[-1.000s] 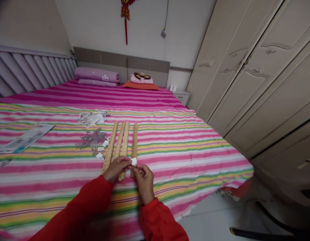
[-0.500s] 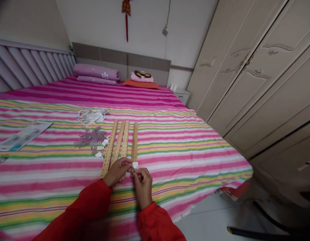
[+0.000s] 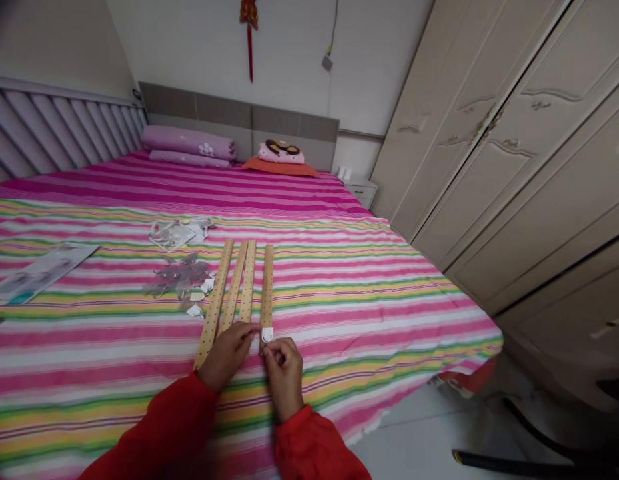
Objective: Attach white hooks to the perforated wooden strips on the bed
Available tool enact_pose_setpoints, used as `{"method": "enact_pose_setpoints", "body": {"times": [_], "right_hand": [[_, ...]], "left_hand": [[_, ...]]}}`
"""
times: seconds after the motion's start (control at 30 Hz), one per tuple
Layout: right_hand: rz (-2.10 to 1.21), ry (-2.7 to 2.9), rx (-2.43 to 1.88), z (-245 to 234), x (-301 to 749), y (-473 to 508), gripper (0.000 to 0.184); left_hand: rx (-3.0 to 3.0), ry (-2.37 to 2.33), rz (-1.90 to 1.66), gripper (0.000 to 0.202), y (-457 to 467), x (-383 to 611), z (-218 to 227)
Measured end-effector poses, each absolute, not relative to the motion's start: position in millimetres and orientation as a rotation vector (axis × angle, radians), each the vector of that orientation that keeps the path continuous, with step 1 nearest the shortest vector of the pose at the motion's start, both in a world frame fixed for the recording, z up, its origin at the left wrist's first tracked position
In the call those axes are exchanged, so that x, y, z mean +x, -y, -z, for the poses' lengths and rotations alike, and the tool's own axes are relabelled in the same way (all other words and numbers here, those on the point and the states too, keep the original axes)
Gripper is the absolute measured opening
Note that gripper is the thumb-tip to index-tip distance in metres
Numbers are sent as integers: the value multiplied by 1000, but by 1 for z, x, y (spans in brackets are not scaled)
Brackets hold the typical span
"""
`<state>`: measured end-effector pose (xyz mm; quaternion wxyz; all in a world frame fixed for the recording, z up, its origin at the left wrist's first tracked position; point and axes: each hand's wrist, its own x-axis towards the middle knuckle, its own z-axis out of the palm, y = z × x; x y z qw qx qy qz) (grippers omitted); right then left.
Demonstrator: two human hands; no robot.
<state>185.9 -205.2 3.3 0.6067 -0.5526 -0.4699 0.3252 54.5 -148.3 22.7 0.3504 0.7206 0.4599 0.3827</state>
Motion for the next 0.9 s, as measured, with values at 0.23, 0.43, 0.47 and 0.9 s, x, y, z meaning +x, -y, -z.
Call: {"method": "enact_pose_setpoints", "body": {"times": [0.23, 0.43, 0.47, 0.9], "right_hand": [[-777, 1093, -1260, -4, 187, 204, 15], [-784, 1106, -1270, -2, 187, 202, 15], [-783, 1104, -1272, -2, 187, 202, 15], [-825, 1053, -1273, 4, 188, 202, 18]], "left_hand": [[2268, -1165, -910, 45, 157, 55, -15], [2395, -1163, -885, 47, 161, 57, -8], [2407, -1166, -877, 47, 161, 56, -7], [2599, -1218, -738, 44, 160, 57, 2]]}}
